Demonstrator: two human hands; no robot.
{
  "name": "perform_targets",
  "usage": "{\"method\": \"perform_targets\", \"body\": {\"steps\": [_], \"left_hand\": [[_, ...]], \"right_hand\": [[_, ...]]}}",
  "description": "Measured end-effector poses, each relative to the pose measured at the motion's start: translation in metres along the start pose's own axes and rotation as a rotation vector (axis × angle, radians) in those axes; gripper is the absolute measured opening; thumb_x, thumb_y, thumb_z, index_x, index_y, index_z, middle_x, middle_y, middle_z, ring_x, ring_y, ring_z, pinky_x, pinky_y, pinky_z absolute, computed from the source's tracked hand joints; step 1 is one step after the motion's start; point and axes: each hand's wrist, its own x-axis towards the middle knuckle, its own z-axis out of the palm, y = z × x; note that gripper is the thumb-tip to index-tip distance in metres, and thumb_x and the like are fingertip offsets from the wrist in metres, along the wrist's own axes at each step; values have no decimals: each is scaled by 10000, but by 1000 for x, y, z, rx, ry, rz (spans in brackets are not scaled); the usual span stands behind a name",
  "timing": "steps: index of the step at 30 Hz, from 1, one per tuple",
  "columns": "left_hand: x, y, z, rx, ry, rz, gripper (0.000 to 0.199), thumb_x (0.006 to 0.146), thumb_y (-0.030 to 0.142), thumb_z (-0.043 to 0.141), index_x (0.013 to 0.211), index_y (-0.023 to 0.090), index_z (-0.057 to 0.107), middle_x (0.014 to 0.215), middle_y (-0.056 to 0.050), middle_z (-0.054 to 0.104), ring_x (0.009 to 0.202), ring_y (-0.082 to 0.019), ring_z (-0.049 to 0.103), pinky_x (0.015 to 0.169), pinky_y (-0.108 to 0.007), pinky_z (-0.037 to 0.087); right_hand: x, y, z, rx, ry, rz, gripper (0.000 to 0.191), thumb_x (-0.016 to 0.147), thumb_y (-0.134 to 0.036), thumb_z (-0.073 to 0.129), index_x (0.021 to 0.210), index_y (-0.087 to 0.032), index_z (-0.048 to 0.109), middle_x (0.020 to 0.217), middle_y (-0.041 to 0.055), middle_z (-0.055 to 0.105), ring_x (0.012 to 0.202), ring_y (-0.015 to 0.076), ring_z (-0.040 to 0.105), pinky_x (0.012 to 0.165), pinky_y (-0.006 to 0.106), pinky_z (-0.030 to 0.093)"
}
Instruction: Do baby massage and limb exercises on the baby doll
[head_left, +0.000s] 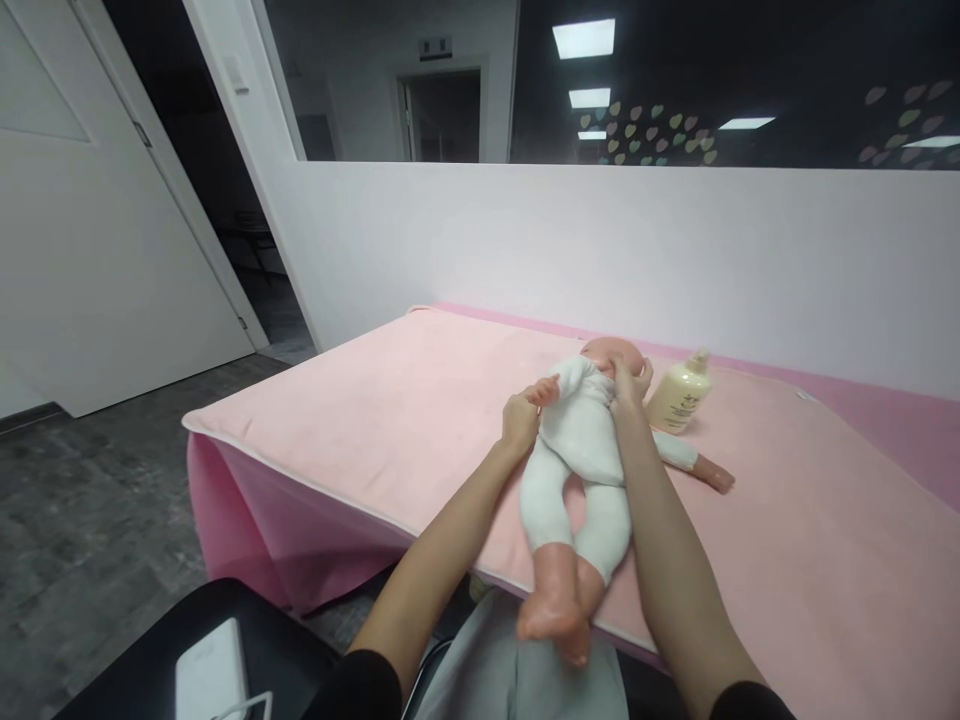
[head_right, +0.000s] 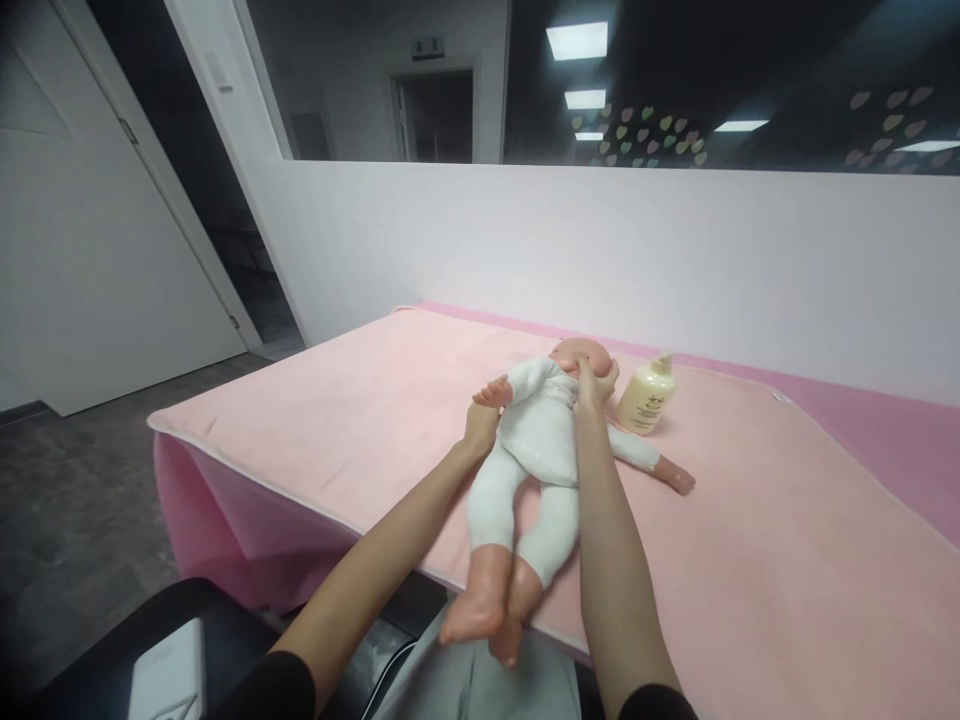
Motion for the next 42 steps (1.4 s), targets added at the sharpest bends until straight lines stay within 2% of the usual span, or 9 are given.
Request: {"method": "perform_targets", "body": {"steps": [6, 12, 15, 18, 25, 30, 35, 39, 42], "left_hand": [[9, 10, 3, -532, 266, -233, 317, 871, 346, 398, 941, 150, 638, 935, -74, 679, 746, -146, 613, 760, -279, 466], [12, 13, 9, -881, 161, -307, 354, 807, 417, 535, 1043, 159, 589, 1051, -84, 641, 828, -121, 587, 778, -259, 480], [14, 9, 12, -808, 27, -235, 339, 703, 300, 661, 1011, 163, 625, 1113, -68, 619, 926, -132, 577, 876, -266, 457], [14, 0, 10, -649, -77, -171, 455, 689, 218, 635, 1143, 183, 636, 1223, -68, 593, 1069, -177, 554, 981, -304, 416], [2, -12, -10, -146, -272, -202, 446, 865, 448, 388, 1213, 298, 621, 1243, -35, 638, 1199, -295, 521, 1048, -473, 333], [-6, -2, -17, 69, -254, -162, 492, 908, 467, 275, 1293, 313, 540, 1252, -72, 626, 1191, -322, 517, 1018, -543, 300], [-29, 22, -48, 419, -62, -32, 392, 891, 316, 370, 1189, 244, 614, 1084, -110, 671, 1018, -260, 585, 982, -468, 329], [-89, 37, -90, 360, 405, 77, 311, 874, 275, 441, 1120, 228, 625, 941, -63, 674, 917, -203, 584, 913, -388, 376], [-157, 21, -98, 211, 726, 129, 200, 832, 198, 493, 961, 256, 635, 752, -13, 634, 695, -164, 556, 744, -351, 416]], "right_hand": [[15, 19, -5, 23, -83, 203, 889, 680, -433, 641, 1400, -215, 167, 1331, 108, 473, 1093, 170, 580, 823, 274, 544], [18, 22, -2, -224, -204, 84, 938, 701, -546, 581, 1446, -243, 99, 1430, 139, 349, 1194, 214, 511, 887, 327, 514], [13, 17, -1, -293, -185, 54, 988, 695, -542, 595, 1472, -195, 93, 1459, 169, 293, 1269, 255, 438, 988, 365, 441], [7, 12, 1, -322, -175, 58, 974, 718, -521, 586, 1483, -179, 90, 1467, 186, 271, 1301, 281, 395, 1035, 407, 388], [-15, 15, 3, -515, -254, 2, 1024, 716, -704, 487, 1497, -219, 34, 1540, 215, -21, 1381, 392, 219, 1085, 571, 205], [-37, 32, -27, -622, -368, -263, 964, 746, -641, 497, 1473, -104, 164, 1540, 233, -2, 1407, 379, 153, 1122, 525, 141], [-53, 63, -84, -558, -543, -308, 805, 777, -668, 399, 1393, -151, 379, 1520, 135, 244, 1431, 256, 138, 1168, 451, 106], [-63, 72, -102, -517, -571, -353, 745, 822, -632, 335, 1378, -143, 409, 1487, 117, 327, 1409, 240, 218, 1161, 469, 158], [-68, 68, -99, -493, -543, -378, 678, 835, -592, 363, 1350, -160, 451, 1459, 113, 376, 1382, 245, 281, 1148, 480, 201]]}}
